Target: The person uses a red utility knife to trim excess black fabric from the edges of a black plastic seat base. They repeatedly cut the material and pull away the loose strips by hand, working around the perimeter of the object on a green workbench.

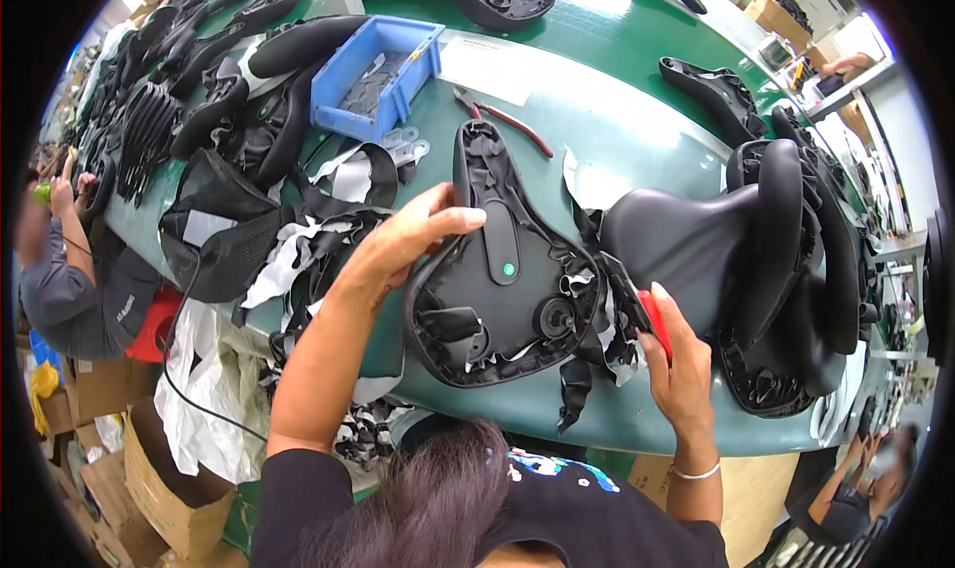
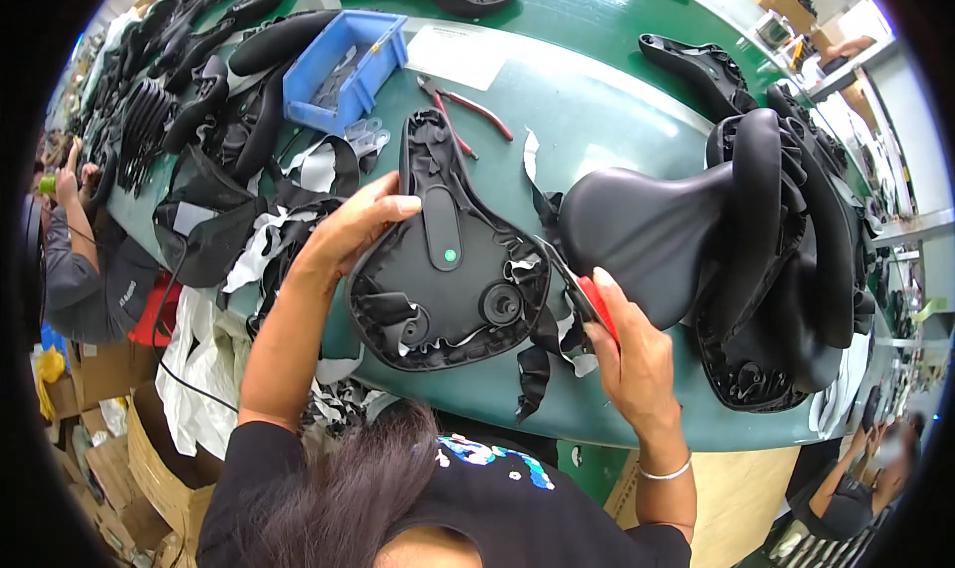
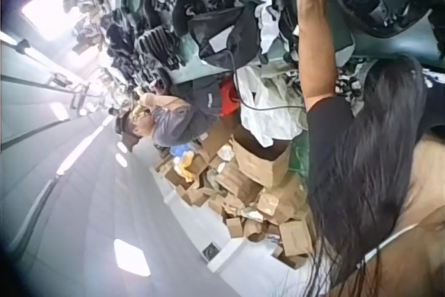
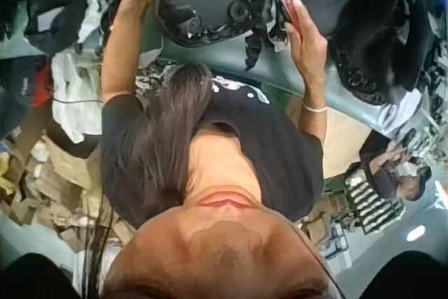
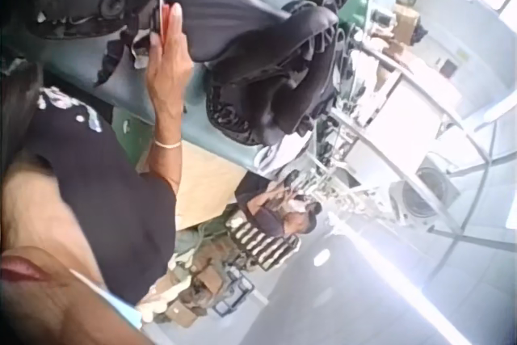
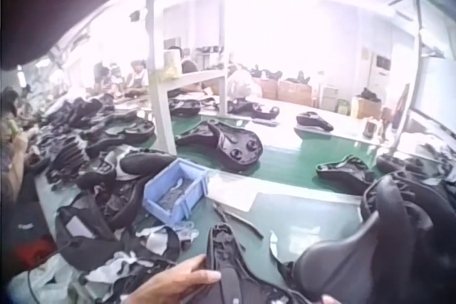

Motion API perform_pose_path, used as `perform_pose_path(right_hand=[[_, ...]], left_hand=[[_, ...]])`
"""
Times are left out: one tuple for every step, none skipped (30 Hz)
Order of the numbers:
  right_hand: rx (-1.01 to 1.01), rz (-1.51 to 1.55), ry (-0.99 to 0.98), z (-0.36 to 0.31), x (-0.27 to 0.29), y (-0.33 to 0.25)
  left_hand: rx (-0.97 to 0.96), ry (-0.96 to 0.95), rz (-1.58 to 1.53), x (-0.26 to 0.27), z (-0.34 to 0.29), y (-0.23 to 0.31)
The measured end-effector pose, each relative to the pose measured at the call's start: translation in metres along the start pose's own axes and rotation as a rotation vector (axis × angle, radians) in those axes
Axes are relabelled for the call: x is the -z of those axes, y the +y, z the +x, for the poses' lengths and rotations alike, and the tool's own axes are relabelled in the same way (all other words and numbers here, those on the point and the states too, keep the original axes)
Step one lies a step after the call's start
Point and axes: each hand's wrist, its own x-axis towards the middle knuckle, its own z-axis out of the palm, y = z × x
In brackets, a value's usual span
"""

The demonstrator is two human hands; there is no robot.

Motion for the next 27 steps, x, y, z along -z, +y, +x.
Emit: perform_pose_path(right_hand=[[0.076,-0.107,-0.071,0.009,0.006,0.001],[0.15,-0.217,-0.135,0.018,0.011,0.002],[0.23,-0.29,-0.165,0.028,0.014,0.003],[0.31,-0.362,-0.195,0.039,0.015,0.005],[0.392,-0.429,-0.232,0.048,0.014,0.006],[0.372,-0.433,-0.27,0.052,0.014,0.007],[0.339,-0.465,-0.31,0.049,0.014,0.007],[0.312,-0.495,-0.354,0.047,0.014,0.006],[0.284,-0.525,-0.397,0.044,0.014,0.005],[0.248,-0.486,-0.411,0.031,0.007,0.01],[0.17,-0.447,-0.388,0.017,0.0,0.011],[0.145,-0.421,-0.353,0.006,-0.008,0.01],[0.121,-0.395,-0.318,-0.002,-0.015,0.006],[0.05,-0.421,-0.323,-0.012,-0.021,-0.002],[0.024,-0.337,-0.284,-0.022,-0.027,-0.007],[-0.033,-0.292,-0.253,-0.032,-0.034,-0.013],[-0.081,-0.251,-0.229,-0.041,-0.039,-0.022],[-0.133,-0.238,-0.226,-0.048,-0.039,-0.031],[-0.186,-0.256,-0.246,-0.055,-0.038,-0.038],[-0.222,-0.166,-0.234,-0.056,-0.035,-0.042],[-0.257,-0.077,-0.223,-0.056,-0.033,-0.044],[-0.121,-0.073,-0.138,-0.051,-0.031,-0.034],[0.015,-0.068,-0.055,-0.043,-0.03,-0.023],[-0.181,0.087,0.045,-0.038,-0.031,-0.022],[-0.015,0.141,0.138,-0.016,-0.036,-0.028],[-0.106,0.153,0.085,0.005,-0.041,-0.042],[0.058,0.12,0.018,0.029,-0.05,-0.042]], left_hand=[[0.007,0.025,0.032,-0.005,-0.001,0.01],[-0.014,0.025,0.079,-0.008,-0.001,0.017],[-0.038,0.021,0.129,-0.013,0.0,0.025],[-0.051,0.02,0.161,-0.021,-0.001,0.037],[-0.063,0.014,0.208,-0.022,0.002,0.04],[-0.026,-0.013,0.28,-0.022,0.004,0.048],[0.01,-0.043,0.352,-0.021,0.007,0.054],[-0.006,-0.055,0.377,-0.019,0.009,0.054],[-0.028,-0.036,0.342,-0.017,0.008,0.05],[-0.052,-0.018,0.308,-0.016,0.006,0.044],[-0.082,-0.006,0.27,-0.014,0.006,0.039],[-0.067,0.036,0.214,-0.011,0.002,0.031],[-0.043,0.084,0.186,-0.005,-0.002,0.022],[-0.057,0.134,0.14,-0.004,-0.008,0.014],[-0.069,0.179,0.094,-0.007,-0.016,0.007],[-0.115,0.25,0.093,-0.013,-0.024,0.003],[-0.083,0.302,0.041,-0.009,-0.032,-0.008],[-0.11,0.33,-0.02,-0.011,-0.038,-0.015],[-0.136,0.358,-0.082,-0.014,-0.045,-0.022],[-0.147,0.345,-0.112,-0.014,-0.051,-0.028],[-0.132,0.354,-0.121,-0.016,-0.058,-0.031],[-0.159,0.377,-0.152,-0.021,-0.067,-0.032],[-0.185,0.399,-0.184,-0.025,-0.074,-0.033],[-0.2,0.39,-0.15,-0.023,-0.078,-0.037],[-0.207,0.395,-0.156,-0.027,-0.08,-0.039],[-0.219,0.408,-0.167,-0.031,-0.083,-0.038],[-0.243,0.409,-0.171,-0.035,-0.083,-0.033]])
